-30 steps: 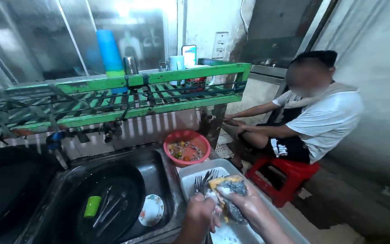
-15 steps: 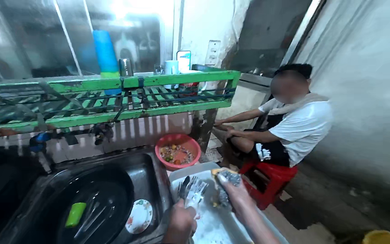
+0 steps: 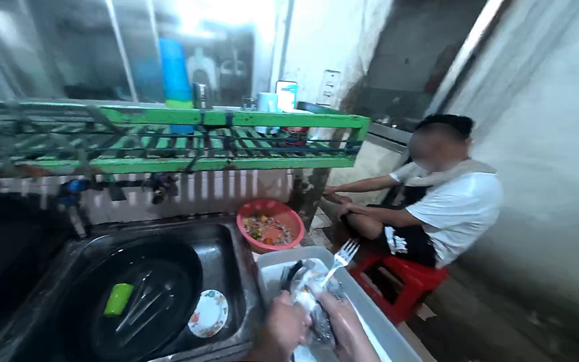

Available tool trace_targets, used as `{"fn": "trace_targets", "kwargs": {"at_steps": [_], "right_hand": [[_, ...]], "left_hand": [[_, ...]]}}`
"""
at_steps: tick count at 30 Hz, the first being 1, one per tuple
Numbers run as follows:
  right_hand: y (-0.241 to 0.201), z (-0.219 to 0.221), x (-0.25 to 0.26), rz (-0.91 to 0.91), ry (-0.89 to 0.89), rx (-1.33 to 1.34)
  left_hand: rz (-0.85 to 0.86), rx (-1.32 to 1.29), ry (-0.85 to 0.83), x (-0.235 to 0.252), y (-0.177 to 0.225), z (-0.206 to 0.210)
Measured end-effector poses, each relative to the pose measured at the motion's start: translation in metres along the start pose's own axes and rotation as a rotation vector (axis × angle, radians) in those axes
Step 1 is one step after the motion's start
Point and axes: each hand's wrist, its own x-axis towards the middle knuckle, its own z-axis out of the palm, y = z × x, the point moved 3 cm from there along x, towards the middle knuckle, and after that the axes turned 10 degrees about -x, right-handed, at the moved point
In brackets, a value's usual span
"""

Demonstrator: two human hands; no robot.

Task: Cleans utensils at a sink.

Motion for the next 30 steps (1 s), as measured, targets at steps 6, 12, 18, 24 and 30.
{"fn": "trace_targets", "kwargs": {"at_steps": [6,12,18,24,30], "right_hand": [[-0.025,-0.02,0.009,0.089,-0.261,-0.441],[-0.01,0.0,-0.002,0.038,-0.805,-0.895],[-0.03,-0.023,0.006,-0.009,-0.398,-0.517],[-0.036,-0.009,0.016,-0.195,-0.142,-0.649],[-0.018,-0.035,0.047,-0.302,0.174,-0.458]], "left_hand": [[0.167,-0.132,0.013,0.011,0.002,-0.024],[0.245,-0.294,-0.057,0.022,0.009,-0.02],[0.189,-0.287,-0.011,0.024,0.019,-0.036],[0.014,0.307,0.027,0.01,0.011,0.002],[-0.123,0.227,0.027,0.022,-0.003,-0.005]]}}
